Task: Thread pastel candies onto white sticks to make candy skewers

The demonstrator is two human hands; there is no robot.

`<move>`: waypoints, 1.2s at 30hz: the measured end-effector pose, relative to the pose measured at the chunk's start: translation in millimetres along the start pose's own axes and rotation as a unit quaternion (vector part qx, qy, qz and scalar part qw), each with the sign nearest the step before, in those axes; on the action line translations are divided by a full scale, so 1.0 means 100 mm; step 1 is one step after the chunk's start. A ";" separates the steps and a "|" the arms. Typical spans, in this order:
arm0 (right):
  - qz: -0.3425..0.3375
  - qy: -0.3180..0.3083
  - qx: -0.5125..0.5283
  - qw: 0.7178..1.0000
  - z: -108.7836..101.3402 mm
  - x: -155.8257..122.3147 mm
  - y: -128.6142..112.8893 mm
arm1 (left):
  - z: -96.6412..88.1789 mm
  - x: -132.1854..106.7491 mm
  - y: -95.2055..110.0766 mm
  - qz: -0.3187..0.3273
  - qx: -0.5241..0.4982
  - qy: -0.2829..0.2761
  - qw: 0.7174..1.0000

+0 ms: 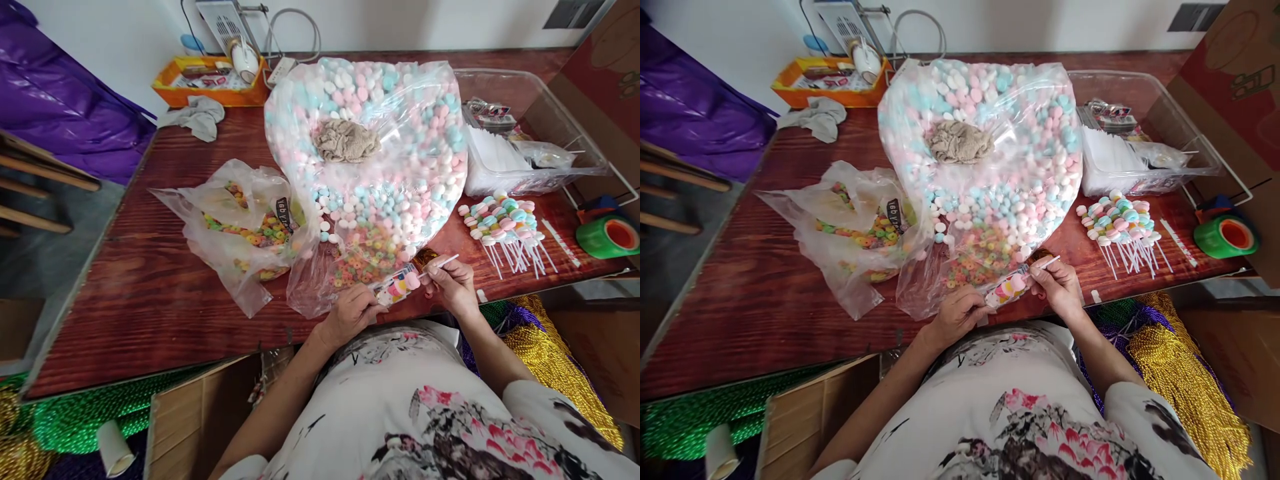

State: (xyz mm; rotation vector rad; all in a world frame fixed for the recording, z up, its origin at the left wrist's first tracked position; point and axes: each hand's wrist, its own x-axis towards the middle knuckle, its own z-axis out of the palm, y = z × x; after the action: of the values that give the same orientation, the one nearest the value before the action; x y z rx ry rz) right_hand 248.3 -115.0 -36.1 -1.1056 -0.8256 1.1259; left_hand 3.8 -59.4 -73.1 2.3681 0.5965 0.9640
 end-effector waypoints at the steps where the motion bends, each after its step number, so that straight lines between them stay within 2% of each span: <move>1: 0.006 -0.004 0.010 1.000 0.01 0.00 0.00 | 0.00 0.00 0.00 -0.005 0.006 0.002 1.000; 5: 0.011 -0.010 0.043 0.999 0.03 0.00 -0.01 | -0.01 0.05 0.04 -0.055 0.043 0.013 0.997; 9: -0.009 -0.038 0.032 0.999 0.08 -0.02 0.00 | 0.00 0.17 0.13 -0.076 0.022 -0.063 0.995; 13: -0.052 -0.051 -0.005 0.997 0.13 -0.02 -0.03 | 0.04 0.24 0.20 -0.149 -0.024 -0.113 0.982; 15: -0.068 -0.059 -0.023 0.996 0.16 0.00 -0.06 | 0.05 0.26 0.23 -0.166 -0.044 -0.115 0.978; 18: -0.051 -0.092 -0.051 0.993 0.24 0.01 -0.04 | 0.07 0.31 0.27 -0.186 -0.075 -0.114 0.973; 25: -0.025 -0.175 -0.086 0.980 0.45 0.01 0.21 | 0.12 0.37 0.31 -0.235 -0.130 -0.092 0.959; 30: -0.055 -0.117 -0.084 0.988 0.38 0.15 -0.03 | 0.03 0.40 0.33 -0.264 -0.109 -0.105 0.953; 33: -0.103 -0.177 -0.167 0.965 0.40 0.22 -0.18 | 0.02 0.45 0.35 -0.248 -0.130 -0.102 0.955; 36: -0.155 -0.227 -0.224 0.935 0.47 0.21 -0.18 | 0.06 0.48 0.36 -0.253 -0.171 -0.077 0.949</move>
State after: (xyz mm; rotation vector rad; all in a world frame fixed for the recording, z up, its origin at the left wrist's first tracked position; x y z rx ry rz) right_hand 215.0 -83.8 -5.9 -1.0375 -1.6255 0.9554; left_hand 46.5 -62.1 -31.2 1.8287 0.8440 0.5882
